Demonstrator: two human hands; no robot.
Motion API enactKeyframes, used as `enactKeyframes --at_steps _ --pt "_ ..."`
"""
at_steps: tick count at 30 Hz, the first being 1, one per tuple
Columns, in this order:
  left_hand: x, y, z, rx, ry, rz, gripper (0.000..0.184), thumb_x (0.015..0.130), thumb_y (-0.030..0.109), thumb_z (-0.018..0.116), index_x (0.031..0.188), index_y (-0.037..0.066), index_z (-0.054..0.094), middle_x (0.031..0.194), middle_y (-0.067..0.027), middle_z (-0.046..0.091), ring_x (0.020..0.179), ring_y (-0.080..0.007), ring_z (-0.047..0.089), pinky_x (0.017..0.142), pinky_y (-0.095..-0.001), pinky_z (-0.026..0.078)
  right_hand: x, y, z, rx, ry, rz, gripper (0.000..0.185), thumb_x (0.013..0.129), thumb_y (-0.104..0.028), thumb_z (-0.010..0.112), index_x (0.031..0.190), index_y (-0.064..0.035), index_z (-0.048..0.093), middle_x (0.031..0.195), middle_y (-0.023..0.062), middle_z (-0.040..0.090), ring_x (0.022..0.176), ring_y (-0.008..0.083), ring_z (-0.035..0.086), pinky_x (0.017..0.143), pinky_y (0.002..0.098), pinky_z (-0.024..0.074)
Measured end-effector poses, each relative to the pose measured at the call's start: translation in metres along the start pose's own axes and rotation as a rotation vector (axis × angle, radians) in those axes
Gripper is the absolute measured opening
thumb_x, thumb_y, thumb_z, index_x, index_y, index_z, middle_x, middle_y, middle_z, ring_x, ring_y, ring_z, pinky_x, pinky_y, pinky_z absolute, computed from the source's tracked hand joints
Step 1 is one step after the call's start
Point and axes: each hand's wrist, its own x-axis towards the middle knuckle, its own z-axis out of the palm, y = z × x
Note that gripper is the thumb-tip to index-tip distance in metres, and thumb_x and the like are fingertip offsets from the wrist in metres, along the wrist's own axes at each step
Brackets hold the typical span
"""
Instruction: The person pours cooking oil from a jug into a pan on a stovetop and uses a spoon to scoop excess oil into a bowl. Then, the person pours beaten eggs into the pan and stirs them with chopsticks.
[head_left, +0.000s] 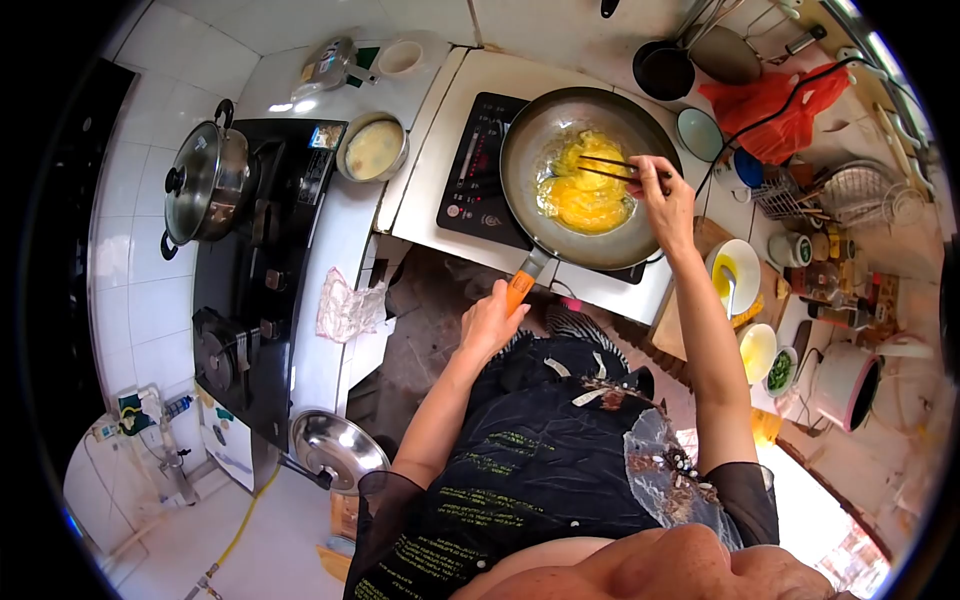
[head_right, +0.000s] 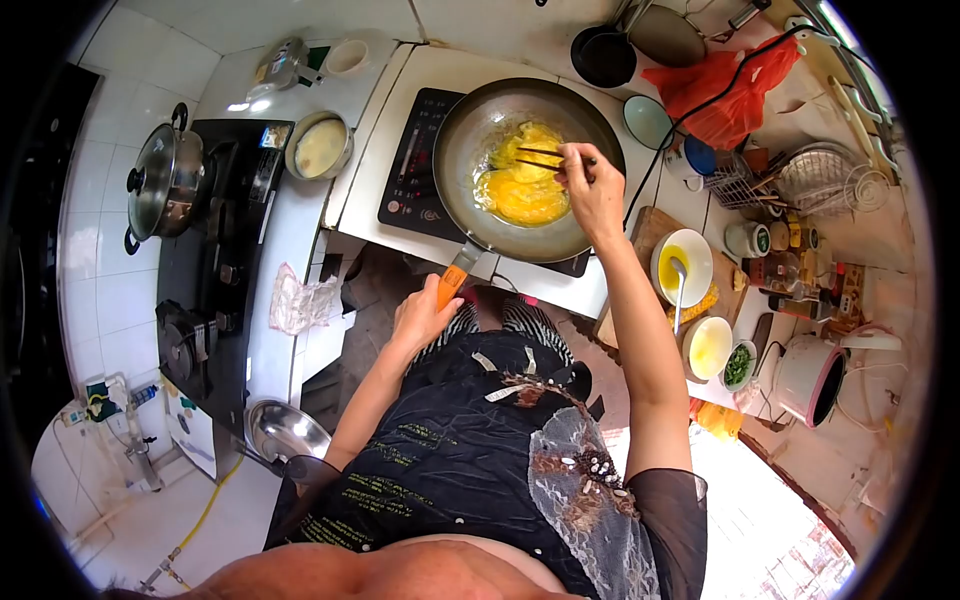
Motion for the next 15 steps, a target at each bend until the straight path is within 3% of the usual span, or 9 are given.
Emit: enactKeyframes --at_steps 5,11,13,15 --pt "0.002 0.0 -0.004 0.001 0.001 -0.015 0.043 0.082 0.039 0.061 0.101 0.005 0.042 0.084 -0.0227 0.064 0.082 -0.0432 0.061 0.068 -0.0511 0.047 -0.035 -0.001 0.013 -0.133 -0.354 -0.072 0.023 0.092 -0.018 0.053 0.104 0.0007 0.062 0.09 0.0139 0.064 0.076 0.0188 0.064 0.068 0.0289 0.0504" --pt "0.005 -0.003 -0.003 -0.007 0.016 0.002 0.043 0.082 0.039 0.061 0.101 0.005 0.043 0.084 -0.0217 0.064 0.082 -0.0428 0.061 0.068 -0.0512 0.047 -0.029 0.008 -0.023 -0.207 -0.019 -0.064 0.021 0.092 -0.017 0.056 0.104 -0.0013 0.062 0.087 0.0119 0.064 0.073 0.0155 0.063 0.066 0.0266 0.05" --pt "0.004 0.0 -0.006 0.024 0.041 0.01 0.04 0.082 0.035 0.062 0.099 0.005 0.044 0.08 -0.0203 0.064 0.078 -0.0406 0.061 0.065 -0.0505 0.047 -0.045 -0.006 -0.026 -0.201 -0.021 -0.071 0.021 0.092 -0.017 0.055 0.102 -0.0011 0.063 0.086 0.0115 0.064 0.072 0.0154 0.063 0.065 0.0262 0.05" --pt "0.003 -0.002 -0.005 0.024 0.05 0.016 0.04 0.081 0.035 0.063 0.098 0.005 0.044 0.08 -0.0203 0.064 0.078 -0.0405 0.061 0.065 -0.0505 0.047 -0.065 -0.007 -0.024 -0.185 -0.184 -0.096 0.02 0.093 -0.017 0.053 0.101 -0.0013 0.063 0.085 0.0109 0.064 0.071 0.0151 0.063 0.065 0.0269 0.0503"
